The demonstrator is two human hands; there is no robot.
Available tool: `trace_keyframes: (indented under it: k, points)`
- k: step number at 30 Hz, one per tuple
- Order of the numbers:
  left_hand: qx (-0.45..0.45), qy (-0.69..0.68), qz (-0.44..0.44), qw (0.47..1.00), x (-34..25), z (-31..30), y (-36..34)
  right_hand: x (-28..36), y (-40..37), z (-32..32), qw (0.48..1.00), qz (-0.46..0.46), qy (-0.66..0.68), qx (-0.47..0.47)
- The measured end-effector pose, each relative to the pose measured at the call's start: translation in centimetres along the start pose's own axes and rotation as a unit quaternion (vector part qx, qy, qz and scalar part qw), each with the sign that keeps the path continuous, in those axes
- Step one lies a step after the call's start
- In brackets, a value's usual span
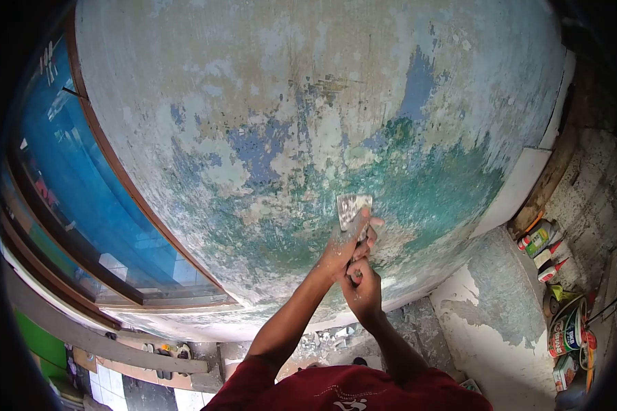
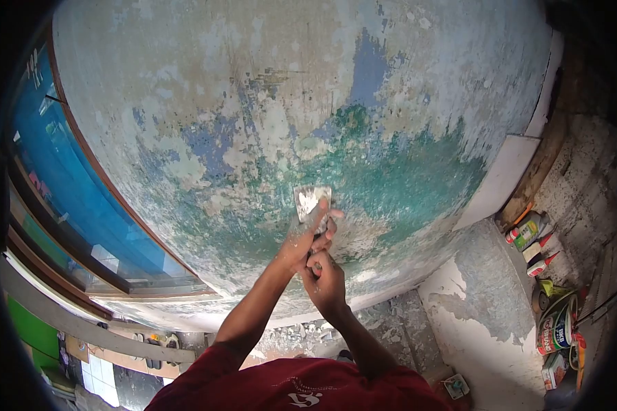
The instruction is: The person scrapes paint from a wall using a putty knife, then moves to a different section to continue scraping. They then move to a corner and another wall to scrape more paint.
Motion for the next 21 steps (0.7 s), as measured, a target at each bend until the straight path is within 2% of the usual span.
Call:
trace_keyframes:
  k: [4,6,9,12,14,17,21]
  points:
    - [-0.006,-0.007,0.025,1.0,-1.6,0.1,-0.3,0.9,0.8,0.6,1.0,-0.026,0.0,-0.014]
    - [-0.016,-0.004,0.021,1.0,-0.3,-0.9,-0.5,0.6,-0.1,0.9,0.999,-0.041,-0.002,-0.018]
    - [-0.037,-0.023,-0.014,0.999,3.8,-3.6,-1.3,-2.4,-4.0,1.8,0.998,0.027,-0.042,0.04]
    - [-0.045,-0.019,-0.027,0.998,4.6,-4.2,-1.8,-2.6,-4.8,2.2,0.998,0.013,-0.04,0.037]
    - [-0.04,-0.004,-0.003,0.999,2.7,-3.5,-1.7,-1.0,-3.2,2.1,1.0,-0.015,-0.018,0.013]
    - [-0.018,0.001,0.039,0.999,-0.4,-1.9,-1.5,-0.1,-1.2,1.8,1.0,-0.007,-0.01,0.014]
    - [-0.011,-0.015,0.019,1.0,0.8,-2.1,-1.1,-1.0,-1.9,1.7,1.0,-0.009,-0.012,0.008]
Point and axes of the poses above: each hand's wrist, its own y-axis towards the middle knuckle, its own z-axis out of the palm, x = y × z, the point moved 4 cm from there along y, towards the middle knuckle, and after that the axes turned 8 degrees about -x, right-handed, at the moved point
